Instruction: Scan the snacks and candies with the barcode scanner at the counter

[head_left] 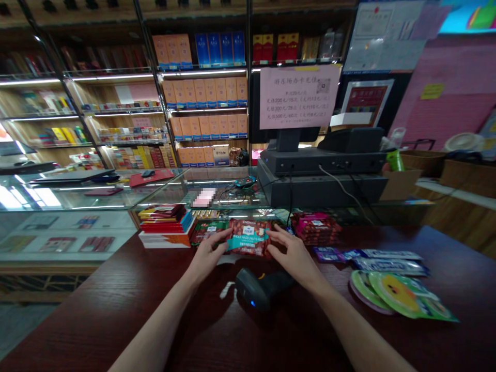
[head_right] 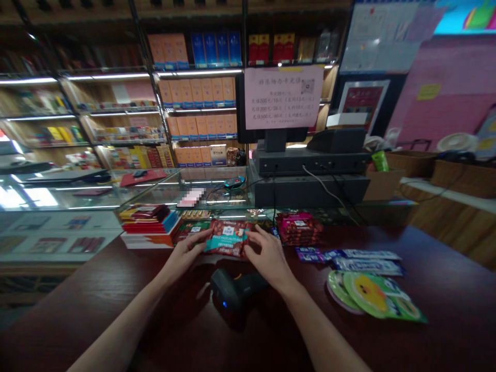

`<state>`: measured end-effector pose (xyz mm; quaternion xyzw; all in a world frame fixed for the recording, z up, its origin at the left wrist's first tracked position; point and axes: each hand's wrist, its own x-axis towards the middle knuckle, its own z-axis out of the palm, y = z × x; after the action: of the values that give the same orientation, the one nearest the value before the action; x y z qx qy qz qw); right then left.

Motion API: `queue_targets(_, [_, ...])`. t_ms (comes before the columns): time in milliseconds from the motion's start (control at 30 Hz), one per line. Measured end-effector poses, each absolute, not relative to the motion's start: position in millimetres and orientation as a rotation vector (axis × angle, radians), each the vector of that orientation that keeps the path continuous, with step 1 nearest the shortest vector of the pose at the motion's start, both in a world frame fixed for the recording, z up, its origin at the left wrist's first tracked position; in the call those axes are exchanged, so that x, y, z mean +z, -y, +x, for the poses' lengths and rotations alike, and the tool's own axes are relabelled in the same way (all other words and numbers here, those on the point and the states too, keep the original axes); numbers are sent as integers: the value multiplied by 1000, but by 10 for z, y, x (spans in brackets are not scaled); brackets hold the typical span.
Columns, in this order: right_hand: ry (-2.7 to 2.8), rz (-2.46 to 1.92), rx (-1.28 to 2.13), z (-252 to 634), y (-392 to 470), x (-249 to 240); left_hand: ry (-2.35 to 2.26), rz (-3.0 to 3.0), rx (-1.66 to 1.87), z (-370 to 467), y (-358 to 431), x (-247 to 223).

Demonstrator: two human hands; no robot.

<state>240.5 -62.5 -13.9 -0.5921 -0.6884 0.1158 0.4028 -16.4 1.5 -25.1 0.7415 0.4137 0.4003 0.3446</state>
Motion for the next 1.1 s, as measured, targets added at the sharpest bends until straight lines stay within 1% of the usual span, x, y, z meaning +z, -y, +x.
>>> queue_targets(200, [1952, -1606, 118, 2402, 549, -181, -1210, 2301, 1065, -268, -44, -258])
queue_targets(400, [2110, -1502, -73, 2228, 344, -108, -1371, 2713, 1072, -472, -77, -165])
queue_targets(533, [2170, -1428, -125, 2061, 192, -31, -1485, 2855, 1108, -618, -62, -55])
queue_targets(633, [2191, -1408, -114, 1938, 76, -18, -1593, 2850, 1076, -684, -66, -19])
queue_targets(833, [2261, -1408, 3, 1728, -142, -43, -1946, 2709, 792, -673, -68, -60])
queue_targets(1100, [2273, -1554, 232, 1595, -313, -34, -2085, 2651, 630, -629, -103, -204])
